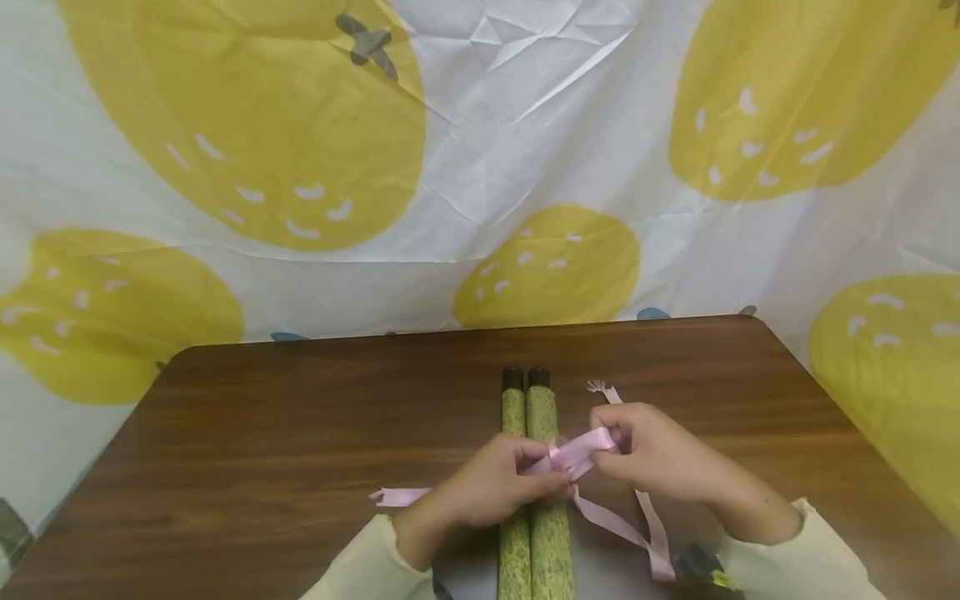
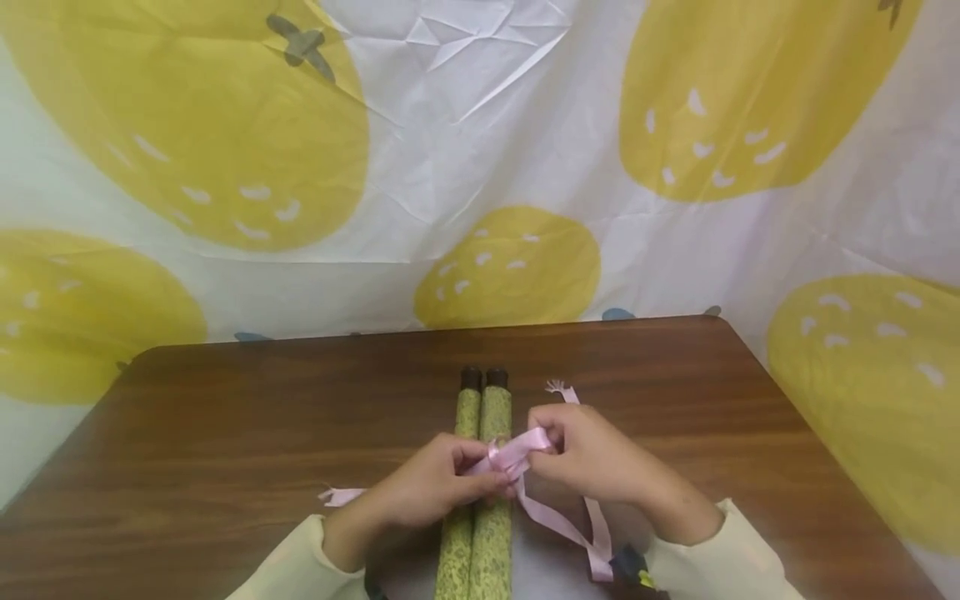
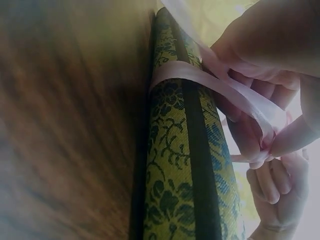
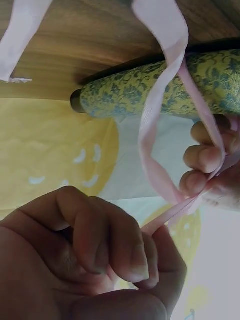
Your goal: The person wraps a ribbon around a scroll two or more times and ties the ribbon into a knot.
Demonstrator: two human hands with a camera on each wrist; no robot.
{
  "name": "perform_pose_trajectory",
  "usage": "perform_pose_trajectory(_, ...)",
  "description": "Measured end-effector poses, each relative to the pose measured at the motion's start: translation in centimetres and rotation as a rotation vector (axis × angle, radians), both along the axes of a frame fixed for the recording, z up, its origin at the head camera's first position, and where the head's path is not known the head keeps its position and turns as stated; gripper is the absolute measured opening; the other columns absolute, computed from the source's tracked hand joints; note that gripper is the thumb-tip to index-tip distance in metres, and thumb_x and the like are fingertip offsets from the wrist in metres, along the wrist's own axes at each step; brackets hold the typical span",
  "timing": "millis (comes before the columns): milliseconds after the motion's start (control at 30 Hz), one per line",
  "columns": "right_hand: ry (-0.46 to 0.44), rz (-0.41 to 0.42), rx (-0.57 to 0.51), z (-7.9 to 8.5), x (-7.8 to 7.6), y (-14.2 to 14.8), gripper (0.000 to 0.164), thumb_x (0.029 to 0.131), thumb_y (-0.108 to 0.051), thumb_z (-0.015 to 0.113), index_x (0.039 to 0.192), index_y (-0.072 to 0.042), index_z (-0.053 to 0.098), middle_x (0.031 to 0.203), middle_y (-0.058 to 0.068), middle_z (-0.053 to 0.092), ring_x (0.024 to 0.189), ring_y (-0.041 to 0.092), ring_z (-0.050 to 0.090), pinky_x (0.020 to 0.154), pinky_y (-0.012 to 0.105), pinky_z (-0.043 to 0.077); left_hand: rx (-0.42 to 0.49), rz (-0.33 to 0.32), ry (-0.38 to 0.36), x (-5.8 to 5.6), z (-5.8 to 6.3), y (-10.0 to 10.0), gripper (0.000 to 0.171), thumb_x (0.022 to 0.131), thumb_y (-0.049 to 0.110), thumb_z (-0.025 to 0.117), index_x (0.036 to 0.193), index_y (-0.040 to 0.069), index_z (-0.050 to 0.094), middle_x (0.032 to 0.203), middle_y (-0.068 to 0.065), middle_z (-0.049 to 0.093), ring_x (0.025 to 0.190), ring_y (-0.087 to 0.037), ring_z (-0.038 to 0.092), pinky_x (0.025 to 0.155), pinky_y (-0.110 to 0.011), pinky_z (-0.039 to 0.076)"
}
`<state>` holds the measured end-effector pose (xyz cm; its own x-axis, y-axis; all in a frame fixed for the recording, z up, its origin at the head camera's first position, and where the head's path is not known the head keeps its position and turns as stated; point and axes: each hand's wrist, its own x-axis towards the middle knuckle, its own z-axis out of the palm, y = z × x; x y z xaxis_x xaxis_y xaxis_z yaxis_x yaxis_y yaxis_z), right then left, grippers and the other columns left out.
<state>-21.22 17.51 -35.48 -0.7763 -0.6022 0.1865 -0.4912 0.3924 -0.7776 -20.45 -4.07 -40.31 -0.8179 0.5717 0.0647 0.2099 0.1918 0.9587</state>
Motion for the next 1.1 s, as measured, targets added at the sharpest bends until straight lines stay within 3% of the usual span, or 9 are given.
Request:
perform_pose_trajectory(300, 0.038, -0.184, 0.007, 0.2, -0.6, 2.0, 0.022, 0.077, 0.006, 0.057, 0.066, -0.009, 0.045, 0.051, -0.006, 0.037, 0.041, 0.002, 0.030, 0.037, 0.014, 0.021, -0.034, 0.007, 0.030, 0.2, 0.1, 0.1, 0.018, 0.083, 0.022, 0.070, 0.083, 0.004, 0.072, 0.067, -0.003, 0.063, 0.057, -0.006, 0.054, 0.050, -0.015, 0.044)
perform_pose_trajectory(467, 0.102, -0.266, 0.046, 0.4, -1.1, 3.4, 0.026, 0.079, 0.005, 0.059, 0.064, -0.010, 0.045, 0.052, -0.004, 0.036, 0.043, 0.005, 0.030, 0.038, 0.018, 0.023, -0.036, 0.012, 0.028, 0.3, 0.0, 0.0, 0.020, 0.083, 0.024, 0.070, 0.082, 0.004, 0.071, 0.068, -0.005, 0.065, 0.056, -0.007, 0.053, 0.049, -0.015, 0.044)
perform_pose_trajectory(767, 0.165, -0.350, 0.122, 0.3, -1.4, 5.7, 0.027, 0.080, 0.001, 0.061, 0.062, -0.011, 0.046, 0.053, -0.003, 0.036, 0.046, 0.009, 0.034, 0.038, 0.020, 0.028, -0.048, 0.020, 0.024, 0.2, -0.2, -0.1, 0.020, 0.082, 0.027, 0.071, 0.078, 0.007, 0.071, 0.066, -0.002, 0.065, 0.056, -0.008, 0.055, 0.049, -0.017, 0.046)
perform_pose_trajectory(1100, 0.152, -0.423, 0.183, -0.1, -1.2, 9.2, 0.031, 0.080, -0.003, 0.064, 0.060, -0.008, 0.041, 0.050, -0.007, 0.031, 0.044, 0.006, 0.031, 0.038, 0.022, 0.028, -0.037, -0.006, 0.034, 0.1, 0.1, 0.0, 0.016, 0.084, 0.020, 0.069, 0.081, 0.004, 0.071, 0.077, -0.013, 0.071, 0.063, -0.011, 0.060, 0.059, -0.027, 0.054)
